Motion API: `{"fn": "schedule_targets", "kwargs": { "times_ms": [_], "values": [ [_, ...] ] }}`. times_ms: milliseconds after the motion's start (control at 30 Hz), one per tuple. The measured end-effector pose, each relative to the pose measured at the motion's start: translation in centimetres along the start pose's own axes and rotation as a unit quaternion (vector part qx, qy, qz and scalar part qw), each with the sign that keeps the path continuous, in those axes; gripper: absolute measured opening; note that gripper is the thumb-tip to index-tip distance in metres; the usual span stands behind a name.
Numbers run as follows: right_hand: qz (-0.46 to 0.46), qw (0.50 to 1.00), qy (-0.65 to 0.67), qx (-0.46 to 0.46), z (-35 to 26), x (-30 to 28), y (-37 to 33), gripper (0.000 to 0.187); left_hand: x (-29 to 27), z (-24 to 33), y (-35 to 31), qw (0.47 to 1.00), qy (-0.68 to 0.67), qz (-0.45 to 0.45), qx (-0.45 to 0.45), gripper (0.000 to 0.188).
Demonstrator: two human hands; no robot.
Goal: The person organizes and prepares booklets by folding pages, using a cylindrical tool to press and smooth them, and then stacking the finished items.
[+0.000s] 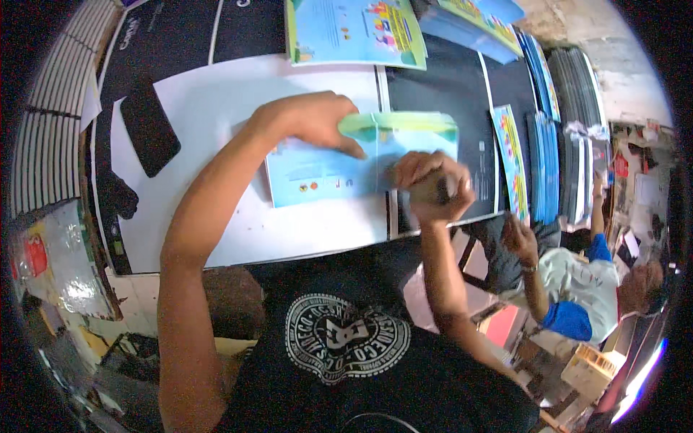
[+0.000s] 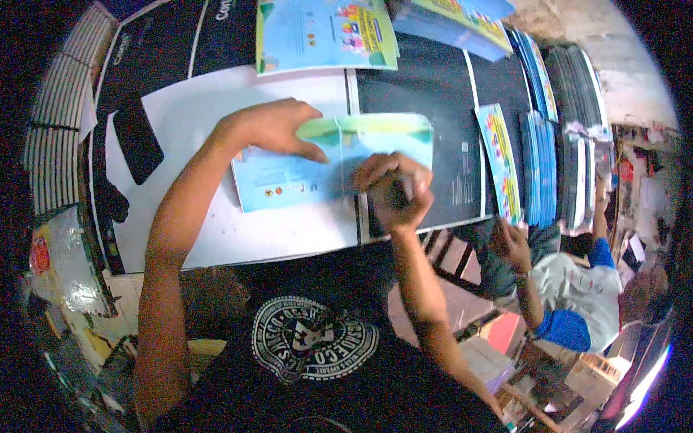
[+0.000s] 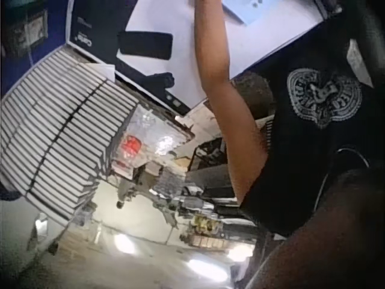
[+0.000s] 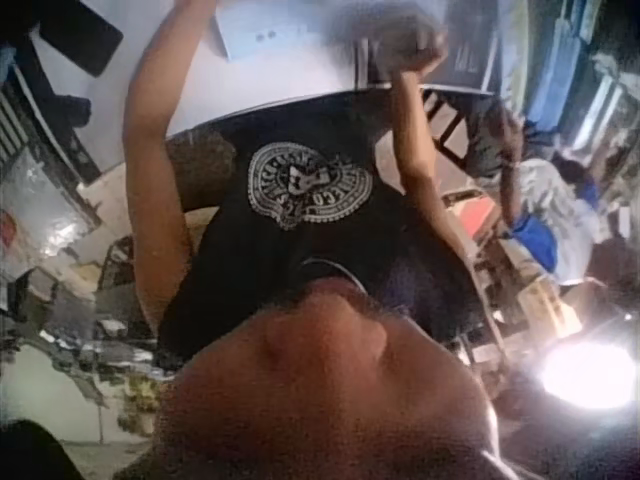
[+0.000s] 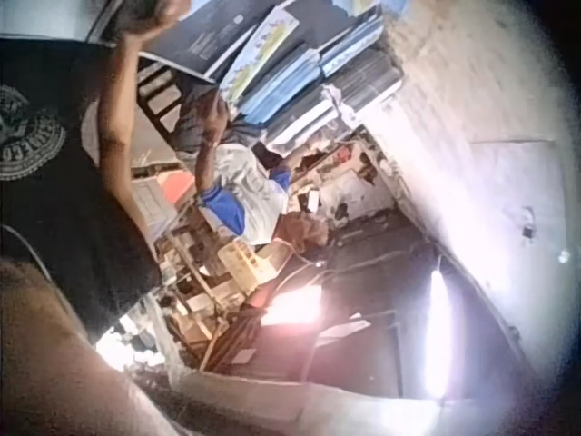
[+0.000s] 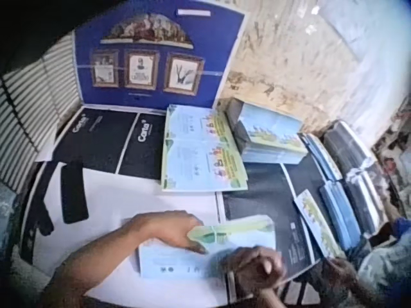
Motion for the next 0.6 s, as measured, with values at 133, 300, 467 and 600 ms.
{"fn": "schedule_targets", "kwargs": {
  "times_ms": [133,300,467,600],
  "values": [
    [0.148,0.985,-0.074,-0.041,-6.4,-7.7,-4.7,0.073,0.2,0.2,0.0,1.000,-0.012,-0.011,-0.007,0.061],
    [0.043,0.990,-0.116,-0.073,-6.4,-4.9,-4.0,0.064,0.5,0.5,-0.1,1.000,-0.014,-0.017,-0.014,0.063],
    [0.101,0.993,0.009,-0.057,-1.0,-6.9,-2.5,0.067,-0.1,0.7,-0.2,1.000,0.001,-0.004,-0.001,0.066],
    [0.154,0.987,-0.050,0.019,-0.8,-7.3,-3.2,0.055,-0.5,5.7,-0.8,0.977,0.183,0.028,-0.104,0.085]
  ]
}}
Point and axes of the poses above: each hand's wrist, its own y-axis towards the middle knuckle, its own x-axis out of the palm, z = x × y, the point moved 6 cm from there along y, towards the middle knuckle, and after that the axes turned 15 degrees about x, right-handed, at the moved point
